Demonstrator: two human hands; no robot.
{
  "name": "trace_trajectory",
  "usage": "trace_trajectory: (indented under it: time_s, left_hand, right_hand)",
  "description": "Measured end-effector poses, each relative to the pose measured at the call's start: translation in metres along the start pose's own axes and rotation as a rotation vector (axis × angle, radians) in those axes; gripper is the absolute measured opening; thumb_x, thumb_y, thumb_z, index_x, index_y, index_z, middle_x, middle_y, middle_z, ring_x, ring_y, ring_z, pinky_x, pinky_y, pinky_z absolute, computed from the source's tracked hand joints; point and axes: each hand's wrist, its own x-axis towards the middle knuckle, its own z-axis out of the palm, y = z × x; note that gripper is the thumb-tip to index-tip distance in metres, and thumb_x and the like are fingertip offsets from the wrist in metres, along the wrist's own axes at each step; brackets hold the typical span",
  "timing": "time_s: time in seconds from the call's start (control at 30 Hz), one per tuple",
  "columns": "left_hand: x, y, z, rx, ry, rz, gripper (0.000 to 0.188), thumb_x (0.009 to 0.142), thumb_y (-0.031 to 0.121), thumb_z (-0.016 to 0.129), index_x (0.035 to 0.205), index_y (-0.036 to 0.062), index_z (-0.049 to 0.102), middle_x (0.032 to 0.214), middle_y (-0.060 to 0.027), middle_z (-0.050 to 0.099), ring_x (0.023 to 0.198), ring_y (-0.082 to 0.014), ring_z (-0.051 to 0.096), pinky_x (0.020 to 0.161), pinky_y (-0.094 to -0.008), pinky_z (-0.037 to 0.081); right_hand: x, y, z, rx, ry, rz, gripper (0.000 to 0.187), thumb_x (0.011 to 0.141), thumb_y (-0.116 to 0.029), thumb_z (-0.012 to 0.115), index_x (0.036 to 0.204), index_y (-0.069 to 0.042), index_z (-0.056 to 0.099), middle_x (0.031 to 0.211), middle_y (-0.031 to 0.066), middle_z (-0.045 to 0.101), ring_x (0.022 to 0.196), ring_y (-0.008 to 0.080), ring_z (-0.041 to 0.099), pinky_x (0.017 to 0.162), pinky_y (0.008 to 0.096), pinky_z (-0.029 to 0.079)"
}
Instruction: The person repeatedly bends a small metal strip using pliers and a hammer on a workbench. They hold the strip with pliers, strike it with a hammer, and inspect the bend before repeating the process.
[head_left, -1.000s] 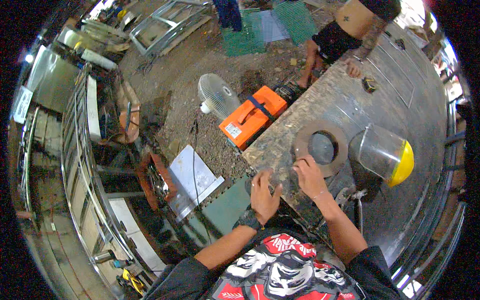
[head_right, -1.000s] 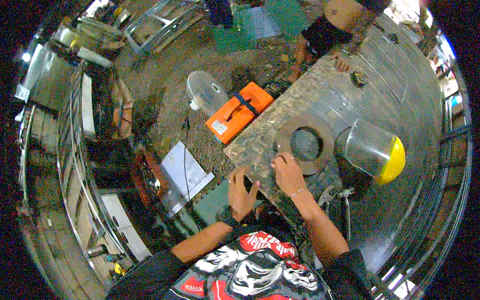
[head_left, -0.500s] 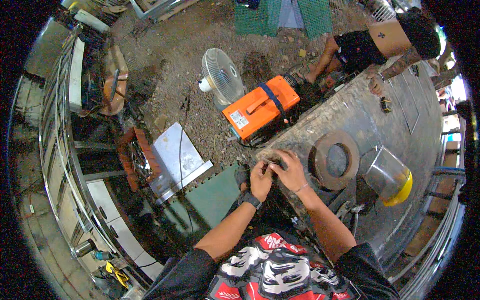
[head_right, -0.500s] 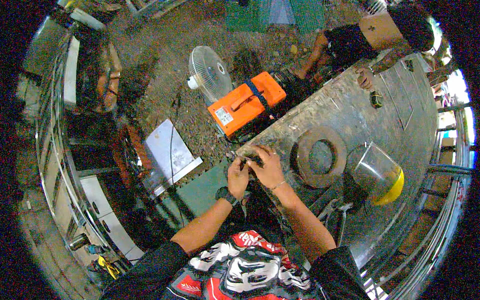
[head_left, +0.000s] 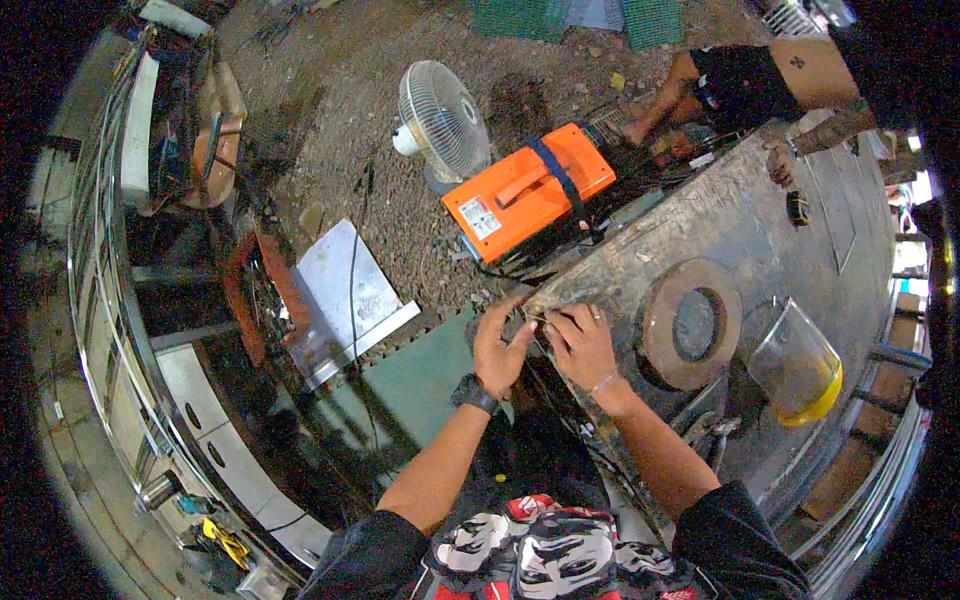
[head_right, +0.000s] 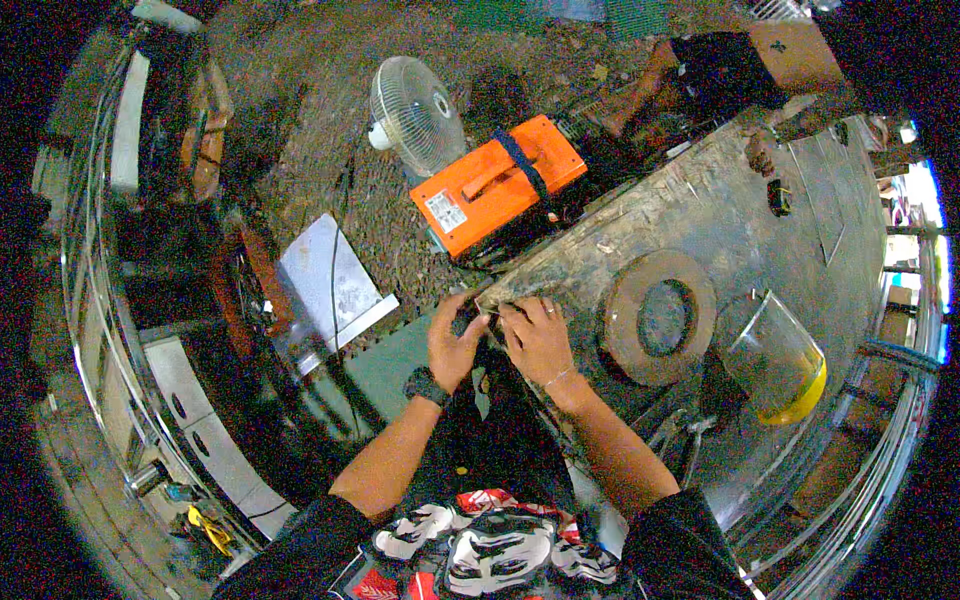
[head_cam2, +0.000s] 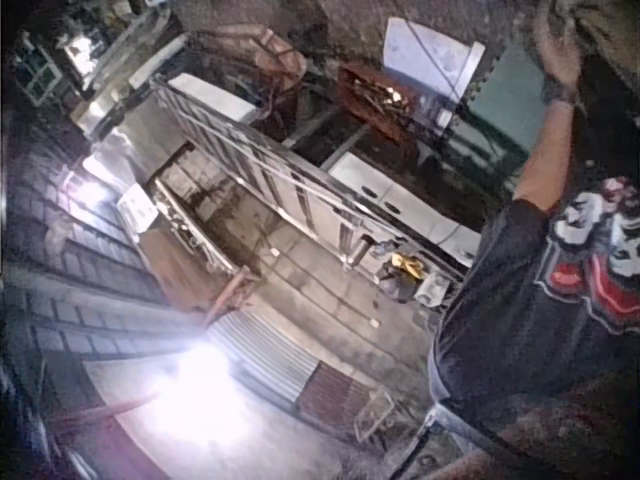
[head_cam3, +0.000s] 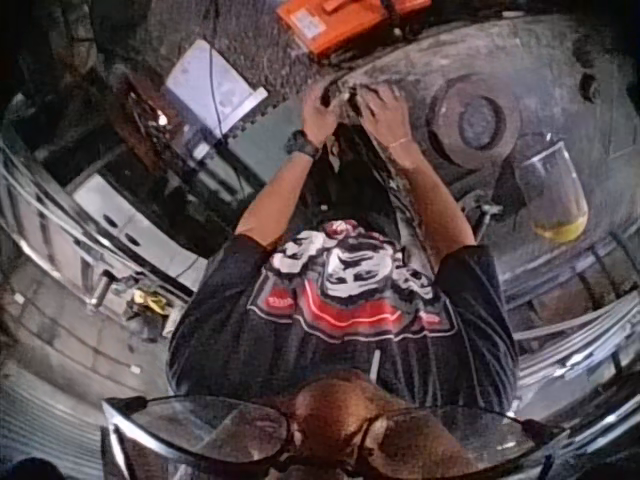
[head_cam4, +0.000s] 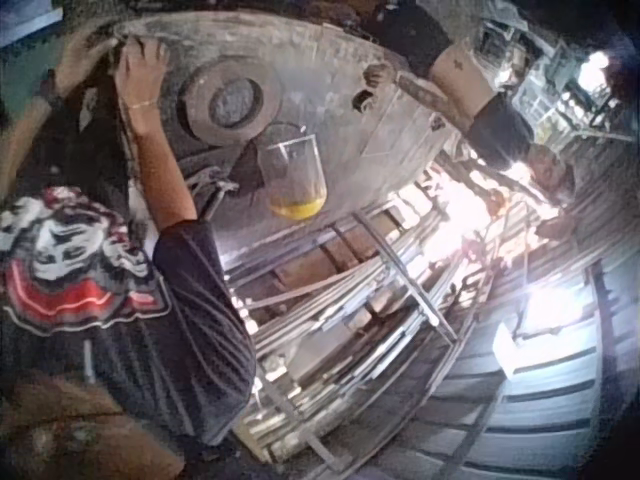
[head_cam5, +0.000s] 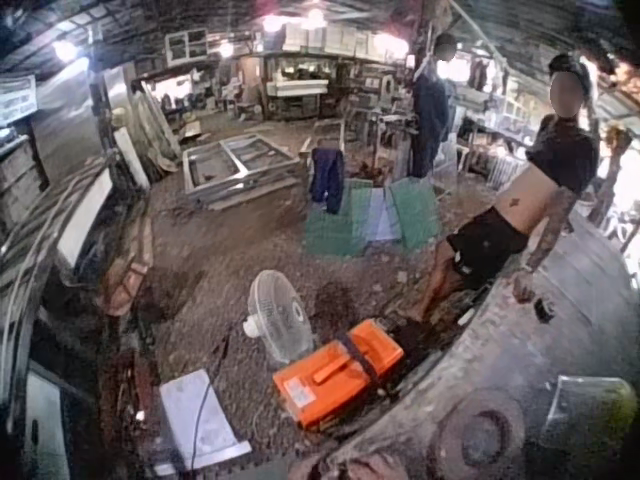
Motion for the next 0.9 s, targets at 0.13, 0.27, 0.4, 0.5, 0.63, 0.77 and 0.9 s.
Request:
trace_trajectory:
  time_s: [0.13,0.27,0.4,0.5,0.63,0.77,0.9]
  left_hand:
    - [0.007,-0.01,-0.001,-0.08,-0.049,-0.004,0.033,0.087,0.011,0.081,0.118,0.0034,0.073,0.119,-0.0165,0.073,0.114,-0.032,0.068,0.1,-0.0404,0.051]
    - [0.006,-0.014,-0.003,-0.084,-0.048,-0.026,0.031,0.086,0.012,0.082,0.115,0.0026,0.074,0.118,-0.0166,0.073,0.112,-0.0306,0.069,0.099,-0.0386,0.052]
    - [0.002,-0.015,-0.004,-0.069,-0.022,-0.035,0.032,0.086,0.012,0.082,0.115,0.0025,0.074,0.116,-0.0164,0.074,0.111,-0.0295,0.069,0.097,-0.0375,0.053]
    - [0.001,-0.015,-0.004,-0.066,-0.025,-0.065,0.031,0.087,0.012,0.082,0.116,0.004,0.074,0.116,-0.014,0.074,0.11,-0.0253,0.069,0.098,-0.036,0.052]
    - [0.0,-0.014,-0.005,-0.124,-0.047,-0.079,0.032,0.087,0.012,0.082,0.117,0.004,0.073,0.116,-0.0123,0.074,0.111,-0.0235,0.069,0.098,-0.0353,0.052]
    - [0.0,-0.015,-0.005,-0.098,-0.041,-0.019,0.032,0.086,0.011,0.082,0.117,0.0033,0.075,0.116,-0.0131,0.074,0.111,-0.0246,0.068,0.099,-0.0363,0.052]
    - [0.001,-0.018,-0.003,-0.155,-0.013,-0.05,0.031,0.086,0.01,0.083,0.114,0.0008,0.076,0.114,-0.0144,0.075,0.112,-0.0259,0.068,0.1,-0.0374,0.051]
  right_hand:
    - [-0.017,0.001,-0.005,0.078,0.082,0.112,0.042,0.087,-0.019,0.076,0.126,-0.005,0.067,0.126,0.0177,0.06,0.114,0.0382,0.056,0.1,0.0489,0.045]
    - [-0.026,0.021,-0.018,0.075,0.068,0.041,0.037,0.085,-0.018,0.081,0.118,-0.005,0.071,0.128,0.0164,0.059,0.115,0.0373,0.055,0.102,0.0471,0.043]
    - [-0.025,0.036,-0.013,0.035,0.058,-0.049,0.025,0.083,-0.014,0.081,0.106,-0.009,0.075,0.123,0.0133,0.062,0.111,0.0332,0.058,0.096,0.0451,0.042]
    - [-0.025,0.039,-0.01,0.03,0.058,-0.03,0.024,0.082,-0.013,0.081,0.105,-0.01,0.075,0.121,0.0121,0.064,0.109,0.0323,0.058,0.094,0.0444,0.042]
    - [-0.026,0.038,-0.009,0.062,0.064,-0.008,0.021,0.085,-0.017,0.078,0.105,-0.012,0.074,0.122,0.0111,0.063,0.11,0.0347,0.056,0.097,0.0486,0.042]
    - [-0.024,0.037,-0.01,0.074,0.075,-0.009,0.022,0.085,-0.017,0.078,0.106,-0.012,0.075,0.122,0.0113,0.063,0.108,0.0346,0.057,0.096,0.0476,0.042]
    - [-0.024,0.036,-0.01,0.048,0.108,-0.038,0.024,0.083,-0.014,0.081,0.106,-0.009,0.077,0.119,0.0133,0.065,0.103,0.032,0.06,0.091,0.044,0.043]
